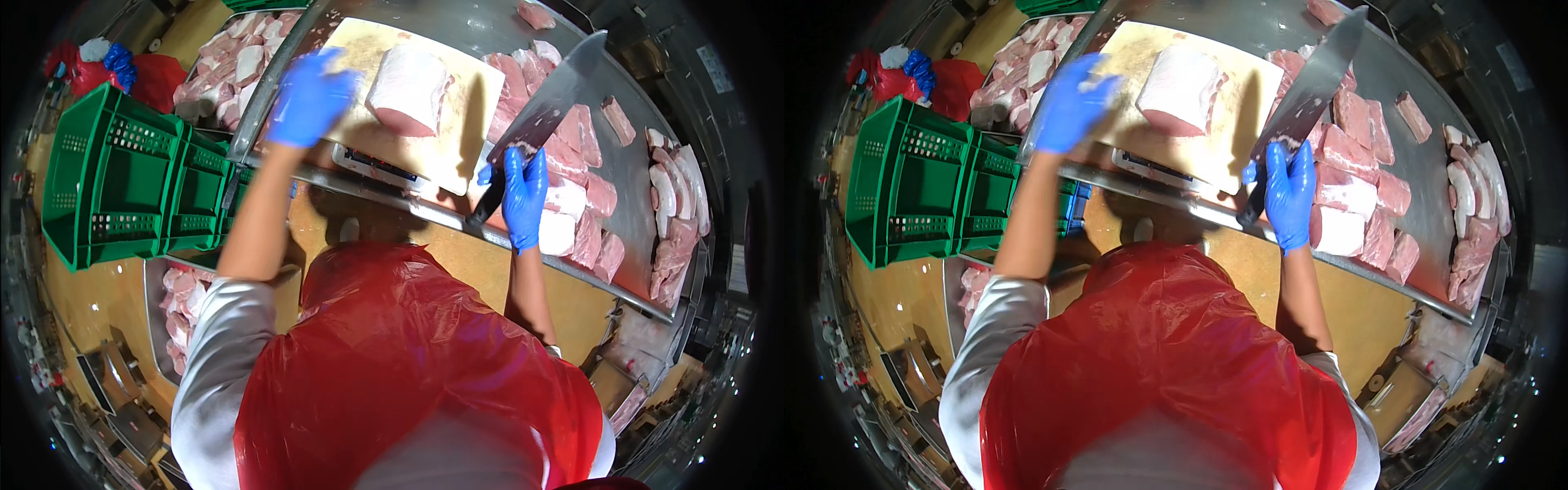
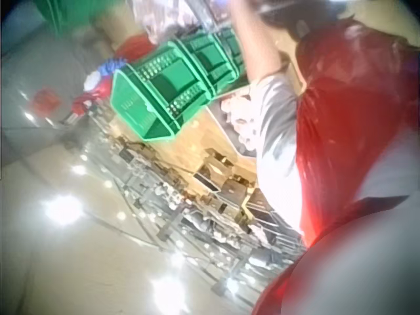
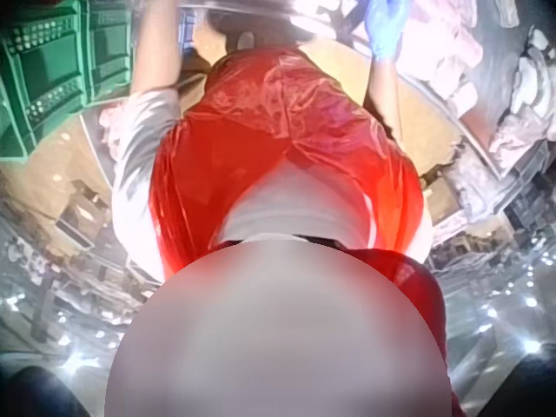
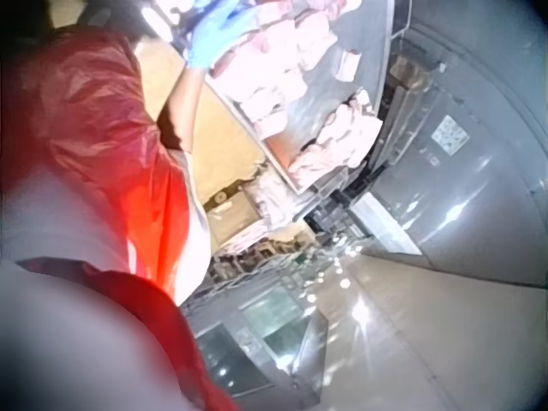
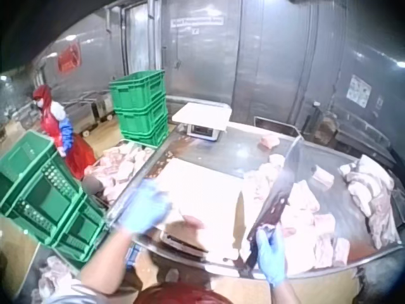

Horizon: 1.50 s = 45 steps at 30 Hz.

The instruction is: The person cuts large pieces of raw meat into smaller portions using a knife on a cutting board. The cut pieces are placed into a green crate. The person also sharpens the knife on a honing steel during the process.

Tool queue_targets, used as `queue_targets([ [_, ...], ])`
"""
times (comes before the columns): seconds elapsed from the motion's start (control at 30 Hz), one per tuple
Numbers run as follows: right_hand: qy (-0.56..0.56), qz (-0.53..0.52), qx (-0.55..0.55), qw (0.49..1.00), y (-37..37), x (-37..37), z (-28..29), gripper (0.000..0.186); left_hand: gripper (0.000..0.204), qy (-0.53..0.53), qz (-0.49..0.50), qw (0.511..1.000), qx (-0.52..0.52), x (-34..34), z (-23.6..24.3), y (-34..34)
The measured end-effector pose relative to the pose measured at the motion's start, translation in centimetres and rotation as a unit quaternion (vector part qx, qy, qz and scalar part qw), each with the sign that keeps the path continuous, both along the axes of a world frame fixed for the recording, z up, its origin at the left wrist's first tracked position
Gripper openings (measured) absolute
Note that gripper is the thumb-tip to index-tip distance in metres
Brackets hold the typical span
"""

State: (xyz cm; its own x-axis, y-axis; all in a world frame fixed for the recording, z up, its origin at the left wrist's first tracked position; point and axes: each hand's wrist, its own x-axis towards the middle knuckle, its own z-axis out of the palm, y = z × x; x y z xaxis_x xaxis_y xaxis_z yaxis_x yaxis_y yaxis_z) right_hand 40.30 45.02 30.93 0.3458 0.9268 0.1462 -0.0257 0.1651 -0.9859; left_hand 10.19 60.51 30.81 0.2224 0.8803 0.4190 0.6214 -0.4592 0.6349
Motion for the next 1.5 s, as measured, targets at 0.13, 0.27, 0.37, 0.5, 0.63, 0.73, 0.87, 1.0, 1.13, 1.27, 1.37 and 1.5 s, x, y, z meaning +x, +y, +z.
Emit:
queue_targets([
  [0.13,0.014,-0.007,-0.02,1.0,1.1,-0.1,2.4,0.014,0.1,0.225,0.069,0.97,-0.068,13.1,-4.5,-0.8],
  [0.27,-0.073,-0.021,-0.069,0.995,0.2,0.7,1.5,0.017,0.089,0.244,-0.012,0.968,-0.062,11.0,-3.4,1.1],
  [0.37,-0.124,-0.041,-0.106,0.986,-1.2,0.8,-1.1,0.014,0.095,0.22,-0.221,0.95,-0.011,4.4,-4.4,5.5],
  [0.5,-0.374,0.016,-0.043,0.926,-1.2,-0.7,-2.0,0.012,0.073,0.028,-0.096,0.985,0.14,0.6,-8.2,3.2],
  [0.63,-0.502,0.052,0.002,0.863,2.4,-3.4,-3.6,0.015,0.052,-0.105,-0.077,0.988,0.081,3.3,-9.5,-5.1],
  [0.73,-0.548,0.128,0.02,0.826,6.7,-7.1,-2.2,0.017,0.027,-0.142,-0.111,0.979,0.091,1.6,-10.0,-8.5],
  [0.87,-0.593,0.161,0.014,0.789,11.7,-11.2,-1.0,0.024,0.019,-0.189,-0.073,0.978,0.056,-1.2,-9.2,-9.2],
  [1.0,-0.613,0.214,0.009,0.76,12.2,-11.1,-1.5,0.027,0.018,-0.206,0.018,0.977,0.049,-3.4,-9.5,-8.6],
  [1.13,-0.68,0.238,-0.094,0.688,5.6,-2.9,-3.1,0.03,0.017,-0.182,0.09,0.979,0.014,-4.9,-9.9,-8.4],
  [1.27,-0.709,0.278,-0.219,0.61,-1.6,5.5,0.0,0.027,0.018,-0.194,0.065,0.979,0.006,-4.9,-9.4,-7.8],
  [1.37,-0.741,0.265,-0.242,0.568,-3.4,7.3,2.3,0.024,0.013,-0.174,0.024,0.984,0.025,-2.0,-7.6,-6.9],
  [1.5,-0.617,0.172,-0.118,0.758,-3.1,2.1,0.4,0.021,0.017,-0.161,0.079,0.984,-0.02,4.6,-5.5,-5.8],
])
